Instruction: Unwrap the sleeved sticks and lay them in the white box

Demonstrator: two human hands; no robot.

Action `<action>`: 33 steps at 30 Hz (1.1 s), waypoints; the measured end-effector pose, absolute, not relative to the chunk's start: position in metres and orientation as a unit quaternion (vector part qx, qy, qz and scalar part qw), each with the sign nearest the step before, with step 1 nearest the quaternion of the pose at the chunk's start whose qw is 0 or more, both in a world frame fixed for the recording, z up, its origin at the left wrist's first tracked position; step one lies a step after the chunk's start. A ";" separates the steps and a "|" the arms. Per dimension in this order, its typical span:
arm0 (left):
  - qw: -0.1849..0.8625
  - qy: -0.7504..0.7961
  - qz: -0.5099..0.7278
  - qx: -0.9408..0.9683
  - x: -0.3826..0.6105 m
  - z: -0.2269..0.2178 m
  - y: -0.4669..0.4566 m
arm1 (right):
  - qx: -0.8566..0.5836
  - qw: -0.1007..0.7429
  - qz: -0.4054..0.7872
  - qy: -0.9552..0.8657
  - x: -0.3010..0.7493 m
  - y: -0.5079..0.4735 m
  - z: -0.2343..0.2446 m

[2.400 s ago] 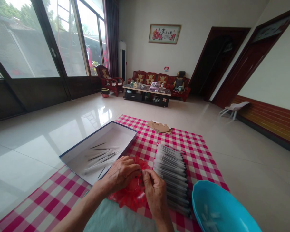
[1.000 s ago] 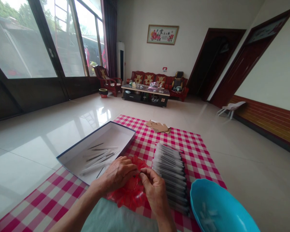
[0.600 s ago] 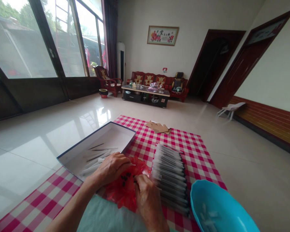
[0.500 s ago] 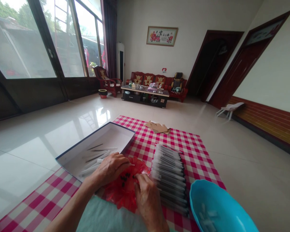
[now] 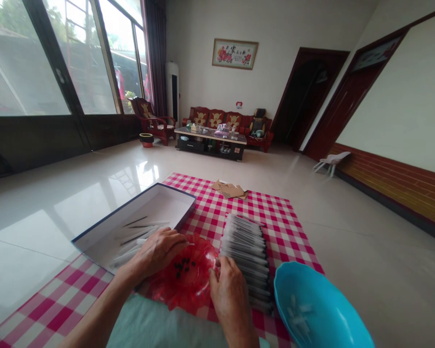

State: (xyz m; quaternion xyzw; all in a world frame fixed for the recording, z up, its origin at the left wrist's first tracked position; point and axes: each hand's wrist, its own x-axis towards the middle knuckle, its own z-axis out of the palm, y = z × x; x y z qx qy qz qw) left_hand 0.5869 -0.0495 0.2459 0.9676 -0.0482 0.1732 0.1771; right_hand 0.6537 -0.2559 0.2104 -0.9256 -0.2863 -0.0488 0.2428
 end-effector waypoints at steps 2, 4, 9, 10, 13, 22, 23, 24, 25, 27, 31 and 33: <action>0.172 -0.050 0.176 0.968 0.587 0.248 -0.051 | -0.929 0.235 -0.044 -0.284 0.654 -0.256 0.212; 0.168 -0.051 0.176 0.969 0.587 0.249 -0.052 | -0.930 0.235 -0.036 -0.281 0.655 -0.256 0.213; 0.164 -0.056 0.156 0.972 0.590 0.250 -0.059 | -0.927 0.230 -0.024 -0.295 0.659 -0.256 0.218; 0.162 -0.059 0.151 0.973 0.591 0.251 -0.061 | -0.925 0.227 -0.022 -0.303 0.660 -0.256 0.222; 0.147 -0.073 0.132 0.978 0.592 0.254 -0.069 | -0.924 0.217 -0.030 -0.313 0.661 -0.265 0.237; 0.114 -0.116 0.088 0.983 0.566 0.243 -0.091 | -0.944 0.130 -0.162 -0.258 0.650 -0.410 0.213; 0.117 -0.119 0.087 0.982 0.562 0.241 -0.093 | -0.943 0.112 -0.176 -0.260 0.648 -0.429 0.202; 0.120 -0.120 0.086 0.982 0.559 0.239 -0.094 | -0.943 0.092 -0.189 -0.257 0.646 -0.444 0.190; 0.122 -0.121 0.087 0.981 0.556 0.237 -0.094 | -0.943 0.075 -0.199 -0.255 0.644 -0.457 0.179; 0.127 -0.120 0.088 0.981 0.553 0.235 -0.095 | -0.941 0.052 -0.210 -0.259 0.644 -0.473 0.162; 0.143 -0.106 0.091 0.980 0.551 0.231 -0.093 | -0.941 0.040 -0.218 -0.257 0.656 -0.476 0.145; 0.150 -0.096 0.092 0.980 0.551 0.229 -0.090 | -0.941 0.045 -0.214 -0.260 0.668 -0.472 0.142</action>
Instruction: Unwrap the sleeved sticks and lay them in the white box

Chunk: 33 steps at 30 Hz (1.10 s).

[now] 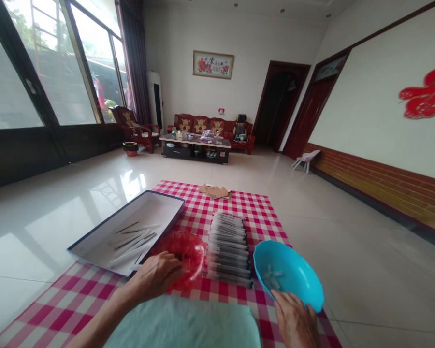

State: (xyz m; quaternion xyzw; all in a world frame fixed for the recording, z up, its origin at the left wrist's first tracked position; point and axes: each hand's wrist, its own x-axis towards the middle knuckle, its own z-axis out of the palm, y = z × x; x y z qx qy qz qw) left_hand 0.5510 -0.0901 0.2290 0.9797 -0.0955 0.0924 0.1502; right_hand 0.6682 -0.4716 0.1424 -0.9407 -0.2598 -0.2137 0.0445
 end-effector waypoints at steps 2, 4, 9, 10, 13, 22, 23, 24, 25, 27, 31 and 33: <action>0.156 -0.084 0.096 0.979 0.551 0.226 -0.086 | -0.940 0.052 -0.207 -0.266 0.683 -0.467 0.142; 0.163 -0.072 0.102 0.979 0.551 0.225 -0.082 | -0.940 0.059 -0.207 -0.265 0.695 -0.462 0.144; 0.181 -0.054 0.118 0.975 0.551 0.225 -0.073 | -0.925 0.131 -0.261 -0.241 0.684 -0.426 0.174; 0.182 -0.052 0.119 0.975 0.550 0.226 -0.072 | -0.917 0.173 -0.260 -0.248 0.674 -0.411 0.183; 0.182 -0.039 0.122 0.975 0.551 0.228 -0.070 | -0.898 0.330 -0.155 -0.244 0.637 -0.353 0.204; 0.158 0.016 0.144 0.977 0.543 0.238 -0.061 | -0.849 0.487 0.157 -0.132 0.620 -0.253 0.179; 0.150 0.037 0.148 0.977 0.543 0.239 -0.057 | -0.849 0.491 0.148 -0.130 0.623 -0.253 0.178; 0.140 0.062 0.152 0.976 0.542 0.241 -0.052 | -0.848 0.494 0.138 -0.131 0.625 -0.254 0.178; 0.132 0.091 0.152 0.975 0.543 0.242 -0.046 | -0.847 0.498 0.127 -0.134 0.626 -0.256 0.178; 0.120 0.142 0.135 0.973 0.546 0.242 -0.034 | -0.845 0.505 0.104 -0.144 0.625 -0.263 0.182; 0.123 0.155 0.081 0.977 0.559 0.236 -0.020 | -0.843 0.511 0.075 -0.149 0.615 -0.288 0.195; 0.124 0.133 0.068 0.981 0.566 0.231 -0.021 | -0.845 0.514 0.072 -0.129 0.609 -0.307 0.203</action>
